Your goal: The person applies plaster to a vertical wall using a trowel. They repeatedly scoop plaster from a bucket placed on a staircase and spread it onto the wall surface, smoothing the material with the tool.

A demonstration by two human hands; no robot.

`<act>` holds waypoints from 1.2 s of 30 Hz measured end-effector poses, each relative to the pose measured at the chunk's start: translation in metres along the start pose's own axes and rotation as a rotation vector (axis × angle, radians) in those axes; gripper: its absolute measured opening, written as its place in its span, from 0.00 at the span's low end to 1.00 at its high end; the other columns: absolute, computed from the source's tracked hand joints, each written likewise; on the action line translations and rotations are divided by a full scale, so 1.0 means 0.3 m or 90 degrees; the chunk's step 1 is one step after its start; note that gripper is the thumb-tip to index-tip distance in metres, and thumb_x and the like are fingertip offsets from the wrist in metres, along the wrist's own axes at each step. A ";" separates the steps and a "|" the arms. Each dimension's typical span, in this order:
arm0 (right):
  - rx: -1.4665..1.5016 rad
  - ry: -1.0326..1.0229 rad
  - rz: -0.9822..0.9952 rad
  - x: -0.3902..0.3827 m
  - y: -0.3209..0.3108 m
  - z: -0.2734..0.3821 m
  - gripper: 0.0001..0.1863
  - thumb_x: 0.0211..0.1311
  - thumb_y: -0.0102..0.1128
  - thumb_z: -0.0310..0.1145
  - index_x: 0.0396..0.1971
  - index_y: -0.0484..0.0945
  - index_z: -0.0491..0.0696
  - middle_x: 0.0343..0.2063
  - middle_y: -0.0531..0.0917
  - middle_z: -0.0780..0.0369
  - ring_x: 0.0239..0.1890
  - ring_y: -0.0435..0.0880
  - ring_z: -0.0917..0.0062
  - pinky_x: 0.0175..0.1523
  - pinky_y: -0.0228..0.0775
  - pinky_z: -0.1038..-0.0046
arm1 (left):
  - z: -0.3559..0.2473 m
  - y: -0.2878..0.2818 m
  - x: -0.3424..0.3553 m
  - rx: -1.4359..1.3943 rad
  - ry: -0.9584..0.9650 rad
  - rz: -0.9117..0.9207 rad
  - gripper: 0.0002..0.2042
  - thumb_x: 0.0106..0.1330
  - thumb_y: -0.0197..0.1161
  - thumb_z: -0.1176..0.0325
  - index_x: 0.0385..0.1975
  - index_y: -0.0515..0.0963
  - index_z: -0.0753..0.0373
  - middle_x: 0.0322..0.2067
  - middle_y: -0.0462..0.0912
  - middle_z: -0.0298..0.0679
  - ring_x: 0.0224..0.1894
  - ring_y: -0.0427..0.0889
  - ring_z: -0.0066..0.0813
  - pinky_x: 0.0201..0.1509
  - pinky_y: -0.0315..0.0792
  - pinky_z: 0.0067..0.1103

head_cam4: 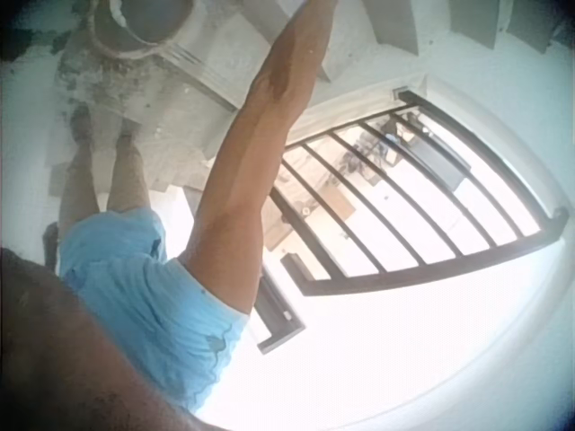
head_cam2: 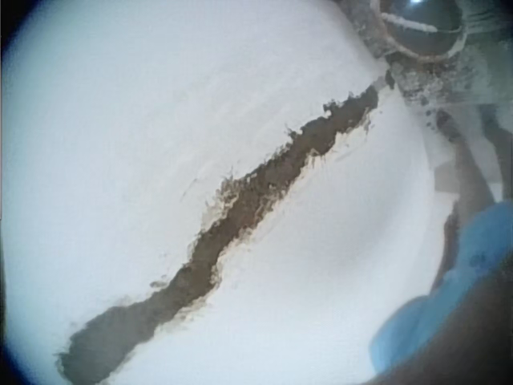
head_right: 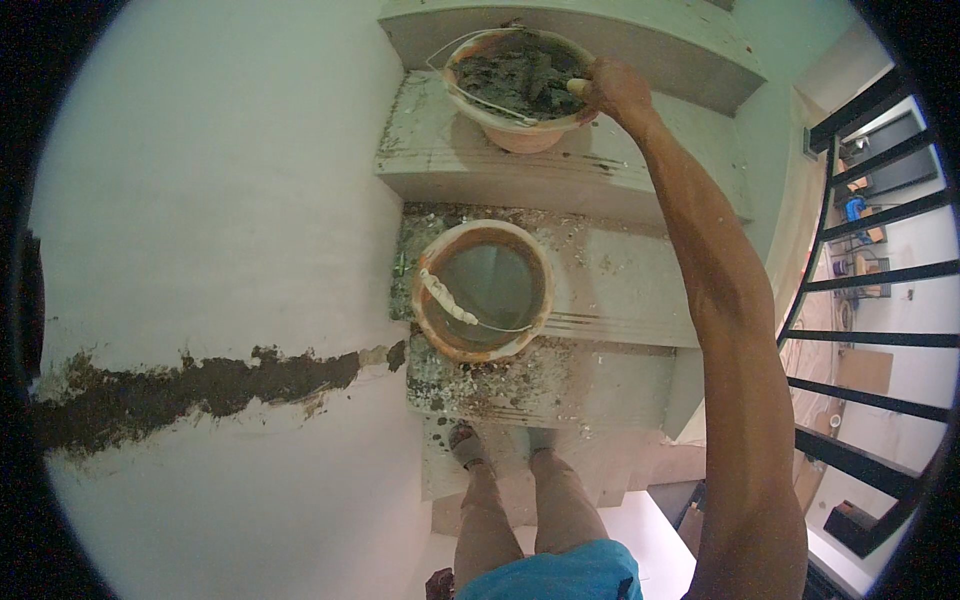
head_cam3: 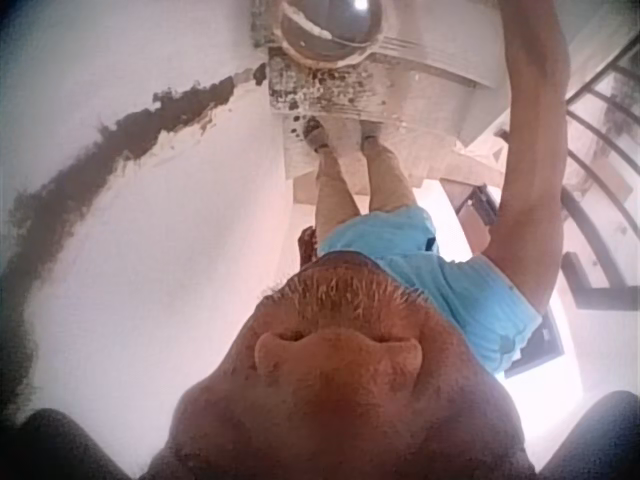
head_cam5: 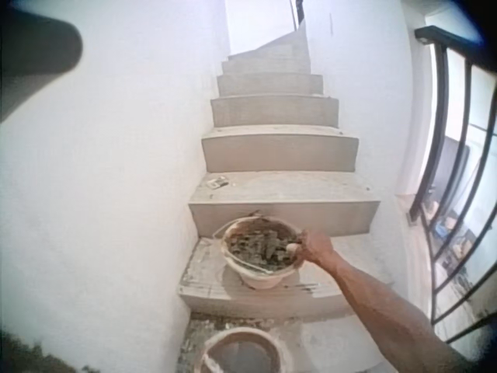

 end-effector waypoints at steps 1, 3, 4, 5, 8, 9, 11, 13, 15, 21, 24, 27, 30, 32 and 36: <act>0.013 0.017 0.018 -0.001 -0.006 -0.001 0.21 0.60 0.64 0.51 0.37 0.89 0.46 0.23 0.87 0.57 0.27 0.87 0.65 0.35 0.78 0.61 | 0.000 0.001 0.003 0.008 0.000 -0.007 0.23 0.64 0.61 0.45 0.48 0.81 0.55 0.30 0.79 0.33 0.27 0.73 0.21 0.26 0.69 0.23; 0.034 0.037 0.026 -0.003 -0.004 0.004 0.21 0.60 0.65 0.50 0.37 0.89 0.47 0.23 0.87 0.57 0.27 0.87 0.65 0.35 0.77 0.61 | -0.009 -0.001 0.004 -0.038 0.038 0.010 0.21 0.65 0.61 0.47 0.48 0.81 0.56 0.30 0.79 0.34 0.27 0.73 0.22 0.27 0.69 0.23; 0.041 0.042 0.016 -0.003 0.004 0.001 0.20 0.59 0.66 0.50 0.35 0.89 0.47 0.23 0.88 0.58 0.29 0.87 0.64 0.36 0.77 0.60 | -0.019 0.001 0.001 -0.060 0.056 0.020 0.20 0.66 0.60 0.48 0.49 0.81 0.56 0.30 0.79 0.34 0.27 0.73 0.22 0.27 0.69 0.23; 0.048 0.047 0.006 -0.002 0.011 0.000 0.20 0.59 0.68 0.50 0.32 0.89 0.47 0.24 0.88 0.58 0.30 0.88 0.62 0.36 0.77 0.58 | -0.023 -0.001 -0.005 -0.057 0.058 0.018 0.20 0.66 0.60 0.49 0.49 0.81 0.56 0.30 0.79 0.34 0.27 0.74 0.23 0.28 0.70 0.23; -0.080 -0.039 -0.047 0.028 0.041 0.074 0.20 0.59 0.67 0.51 0.34 0.89 0.48 0.27 0.88 0.57 0.30 0.88 0.66 0.37 0.78 0.61 | -0.034 -0.008 -0.018 -0.060 0.043 0.004 0.19 0.67 0.60 0.50 0.49 0.80 0.57 0.30 0.79 0.35 0.27 0.74 0.23 0.28 0.70 0.23; -0.088 -0.049 -0.060 0.025 0.045 0.083 0.20 0.60 0.67 0.52 0.34 0.89 0.49 0.27 0.88 0.57 0.30 0.88 0.67 0.37 0.78 0.61 | -0.035 -0.003 -0.022 -0.064 0.039 0.002 0.19 0.68 0.60 0.50 0.49 0.80 0.58 0.30 0.79 0.35 0.28 0.74 0.24 0.29 0.71 0.23; -0.103 -0.073 -0.086 0.027 0.054 0.105 0.20 0.60 0.66 0.53 0.35 0.89 0.50 0.28 0.88 0.57 0.30 0.88 0.69 0.37 0.78 0.62 | -0.051 0.012 -0.028 -0.079 0.029 -0.002 0.19 0.68 0.59 0.51 0.50 0.80 0.58 0.31 0.80 0.36 0.28 0.75 0.24 0.29 0.71 0.23; 0.000 0.011 -0.014 0.025 0.050 0.087 0.19 0.61 0.66 0.51 0.37 0.89 0.50 0.29 0.88 0.57 0.31 0.89 0.70 0.37 0.78 0.64 | -0.074 0.034 -0.048 -0.109 0.017 -0.009 0.19 0.69 0.59 0.52 0.50 0.79 0.59 0.31 0.80 0.36 0.28 0.75 0.25 0.30 0.71 0.22; 0.061 0.046 0.031 0.015 0.036 0.085 0.20 0.60 0.66 0.50 0.39 0.89 0.49 0.30 0.89 0.58 0.31 0.89 0.71 0.38 0.79 0.65 | -0.037 0.008 -0.030 -0.095 0.021 -0.002 0.19 0.69 0.58 0.53 0.51 0.79 0.60 0.32 0.80 0.37 0.29 0.76 0.26 0.30 0.72 0.22; 0.217 0.069 0.094 -0.019 0.024 0.051 0.21 0.58 0.66 0.41 0.48 0.86 0.45 0.32 0.89 0.58 0.26 0.89 0.76 0.34 0.78 0.76 | 0.053 -0.034 0.049 -0.253 0.040 0.091 0.19 0.71 0.57 0.55 0.53 0.77 0.62 0.35 0.82 0.40 0.31 0.78 0.29 0.32 0.74 0.23; 0.333 0.081 0.100 -0.060 0.015 -0.002 0.22 0.56 0.62 0.35 0.50 0.84 0.42 0.30 0.88 0.56 0.26 0.87 0.78 0.28 0.74 0.79 | -0.088 0.035 -0.024 -0.131 0.079 0.043 0.20 0.72 0.57 0.56 0.53 0.77 0.64 0.38 0.83 0.42 0.33 0.81 0.31 0.34 0.77 0.24; 0.432 0.097 0.094 -0.076 0.045 -0.058 0.26 0.53 0.58 0.32 0.53 0.81 0.37 0.29 0.85 0.57 0.26 0.84 0.78 0.24 0.67 0.79 | -0.264 0.065 -0.166 -0.079 0.130 0.044 0.18 0.72 0.58 0.58 0.51 0.78 0.65 0.43 0.84 0.45 0.40 0.84 0.37 0.42 0.79 0.28; 0.480 0.096 0.073 -0.124 -0.022 -0.037 0.26 0.53 0.58 0.33 0.52 0.81 0.37 0.30 0.84 0.58 0.26 0.80 0.79 0.26 0.68 0.79 | -0.150 -0.011 -0.011 -0.009 0.108 0.008 0.21 0.69 0.60 0.54 0.53 0.77 0.63 0.44 0.84 0.46 0.43 0.84 0.42 0.44 0.78 0.36; 0.518 0.099 0.089 -0.154 0.007 0.030 0.25 0.53 0.57 0.33 0.51 0.82 0.38 0.31 0.83 0.58 0.26 0.77 0.80 0.29 0.69 0.78 | 0.002 -0.121 0.096 -0.001 0.084 -0.045 0.24 0.67 0.60 0.52 0.55 0.75 0.62 0.43 0.84 0.47 0.43 0.84 0.43 0.45 0.78 0.39; 0.509 0.080 0.099 -0.292 -0.031 0.078 0.25 0.51 0.58 0.32 0.51 0.82 0.40 0.33 0.83 0.61 0.29 0.76 0.81 0.36 0.71 0.77 | -0.174 0.007 0.022 -0.075 0.011 -0.055 0.19 0.70 0.60 0.57 0.51 0.79 0.65 0.38 0.83 0.43 0.38 0.82 0.26 0.42 0.76 0.25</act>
Point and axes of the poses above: each hand's wrist, its own x-axis towards the middle knuckle, its own y-axis out of the palm, z = x × y, the point moved 4 cm from there along x, towards the middle knuckle
